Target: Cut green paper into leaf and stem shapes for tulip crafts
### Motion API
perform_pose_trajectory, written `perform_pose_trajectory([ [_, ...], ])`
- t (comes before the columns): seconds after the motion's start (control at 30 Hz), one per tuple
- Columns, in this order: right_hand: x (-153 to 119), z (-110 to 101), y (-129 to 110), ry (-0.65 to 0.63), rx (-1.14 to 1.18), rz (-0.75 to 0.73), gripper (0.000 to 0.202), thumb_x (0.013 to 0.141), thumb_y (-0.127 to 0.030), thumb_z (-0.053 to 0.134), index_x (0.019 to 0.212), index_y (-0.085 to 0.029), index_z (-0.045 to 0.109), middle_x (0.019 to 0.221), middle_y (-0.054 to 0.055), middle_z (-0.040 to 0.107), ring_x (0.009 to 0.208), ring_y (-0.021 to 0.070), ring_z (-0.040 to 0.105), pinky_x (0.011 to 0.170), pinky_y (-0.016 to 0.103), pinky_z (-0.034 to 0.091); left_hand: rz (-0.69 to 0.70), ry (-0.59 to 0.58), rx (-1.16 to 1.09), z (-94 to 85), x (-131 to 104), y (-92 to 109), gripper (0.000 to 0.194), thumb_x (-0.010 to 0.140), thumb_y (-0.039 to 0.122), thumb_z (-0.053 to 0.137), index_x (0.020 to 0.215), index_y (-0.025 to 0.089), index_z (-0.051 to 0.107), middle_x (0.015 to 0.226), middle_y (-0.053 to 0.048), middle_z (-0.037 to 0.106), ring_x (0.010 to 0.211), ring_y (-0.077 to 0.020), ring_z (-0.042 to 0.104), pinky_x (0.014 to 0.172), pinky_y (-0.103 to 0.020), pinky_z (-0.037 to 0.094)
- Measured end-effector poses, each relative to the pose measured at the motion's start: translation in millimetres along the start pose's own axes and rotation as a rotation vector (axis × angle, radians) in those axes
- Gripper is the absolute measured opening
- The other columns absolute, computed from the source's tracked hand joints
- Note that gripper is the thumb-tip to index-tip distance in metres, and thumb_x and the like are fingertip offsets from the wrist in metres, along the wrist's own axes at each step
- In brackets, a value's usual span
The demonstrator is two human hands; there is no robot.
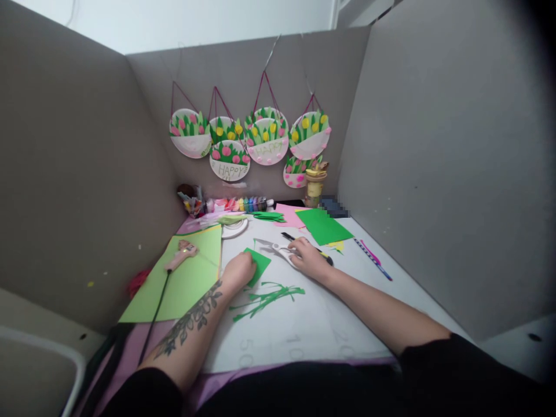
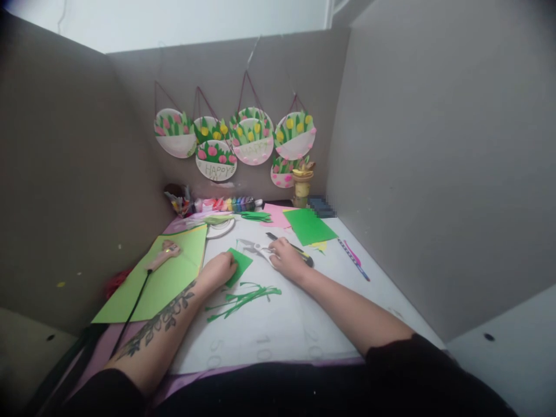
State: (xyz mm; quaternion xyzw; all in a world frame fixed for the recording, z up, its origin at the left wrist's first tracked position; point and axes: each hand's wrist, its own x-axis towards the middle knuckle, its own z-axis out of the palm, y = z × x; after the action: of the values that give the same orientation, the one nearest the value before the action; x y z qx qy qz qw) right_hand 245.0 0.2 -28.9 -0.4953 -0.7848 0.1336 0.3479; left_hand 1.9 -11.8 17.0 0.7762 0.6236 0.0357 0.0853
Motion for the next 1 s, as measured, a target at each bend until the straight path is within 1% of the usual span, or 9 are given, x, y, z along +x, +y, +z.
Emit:
perform_pose_trajectory([
  [0.1,1,-1,6,0.052,-0.002,0.013,0.02,0.081,-0.017,0.053,0.099,-0.019,0.059,0.102,0.007,0.055,0.093,0.0204,0.056,0.086,0.033,0.044,-0.013,-0.014,0.031,-0.1,2,0,0.029,0.087,0.016,0.038,0.09,0.011,0.066,0.091,-0.017,0.069,0.085,-0.0244,0.064,0.074,-0.031,0.043],
  [0.23,2,-3,11,0.041,-0.068,0.044,0.021,0.079,-0.014,0.053,0.098,-0.018,0.06,0.102,0.008,0.056,0.093,0.0207,0.055,0.087,0.032,0.043,0.086,-0.057,-0.043,-8.9,1,-9,0.021,0.081,0.019,0.048,0.08,0.015,0.069,0.084,-0.012,0.07,0.081,-0.0224,0.063,0.071,-0.028,0.042],
  [0.4,3,-4,6,0.001,-0.169,0.074,0.022,0.08,-0.01,0.051,0.098,-0.017,0.062,0.105,0.009,0.056,0.087,0.0184,0.055,0.083,0.03,0.042,0.374,-0.299,-0.122,-29.4,-19,-5,0.012,0.072,0.023,0.058,0.074,0.019,0.069,0.071,-0.001,0.067,0.067,-0.0157,0.057,0.059,-0.023,0.036],
  [0.5,3,-3,4,-0.014,-0.186,0.056,0.022,0.08,-0.009,0.052,0.098,-0.017,0.063,0.105,0.009,0.057,0.09,0.0185,0.056,0.085,0.029,0.041,0.403,-0.366,-0.072,-37.6,-27,2,0.017,0.073,0.033,0.062,0.079,0.019,0.069,0.071,0.0,0.066,0.063,-0.0145,0.054,0.055,-0.023,0.032],
  [0.6,2,-2,6,-0.025,-0.204,0.044,0.022,0.08,-0.009,0.051,0.096,-0.017,0.064,0.104,0.009,0.058,0.093,0.0192,0.056,0.086,0.03,0.041,0.351,-0.319,-0.041,-37.7,-26,2,0.025,0.082,0.04,0.053,0.082,0.019,0.068,0.075,-0.002,0.067,0.068,-0.0157,0.056,0.058,-0.024,0.034],
  [0.77,0,-2,3,-0.023,-0.247,0.001,0.021,0.082,-0.009,0.05,0.093,-0.016,0.066,0.102,0.011,0.061,0.099,0.0229,0.054,0.091,0.035,0.041,0.306,-0.117,0.033,-20.8,-14,-7,0.021,0.083,0.022,0.049,0.091,0.019,0.068,0.093,-0.007,0.064,0.082,-0.0199,0.06,0.072,-0.028,0.042],
  [0.83,-1,-2,-3,0.008,-0.228,-0.059,0.022,0.081,-0.009,0.051,0.094,-0.017,0.067,0.105,0.011,0.063,0.104,0.0249,0.051,0.094,0.039,0.039,0.371,-0.072,0.0,-12.6,-11,-8,0.028,0.084,0.017,0.046,0.102,0.02,0.067,0.099,-0.008,0.063,0.089,-0.0208,0.059,0.08,-0.03,0.044],
  [0.9,-3,-2,-11,-0.015,-0.153,-0.172,0.026,0.08,-0.008,0.051,0.096,-0.018,0.068,0.109,0.01,0.064,0.107,0.0251,0.05,0.097,0.042,0.038,0.465,-0.067,-0.045,-6.9,-11,-6,0.032,0.084,0.013,0.043,0.105,0.02,0.067,0.101,-0.008,0.061,0.096,-0.0207,0.058,0.086,-0.03,0.043],
  [1.0,-6,1,-24,-0.19,0.007,-0.397,0.034,0.081,-0.007,0.047,0.106,-0.019,0.067,0.115,0.009,0.065,0.112,0.0227,0.051,0.1,0.042,0.038,0.577,-0.154,-0.09,-5.2,-15,-2,0.032,0.081,0.008,0.043,0.097,0.019,0.068,0.098,-0.006,0.062,0.095,-0.0192,0.057,0.088,-0.029,0.043],
])
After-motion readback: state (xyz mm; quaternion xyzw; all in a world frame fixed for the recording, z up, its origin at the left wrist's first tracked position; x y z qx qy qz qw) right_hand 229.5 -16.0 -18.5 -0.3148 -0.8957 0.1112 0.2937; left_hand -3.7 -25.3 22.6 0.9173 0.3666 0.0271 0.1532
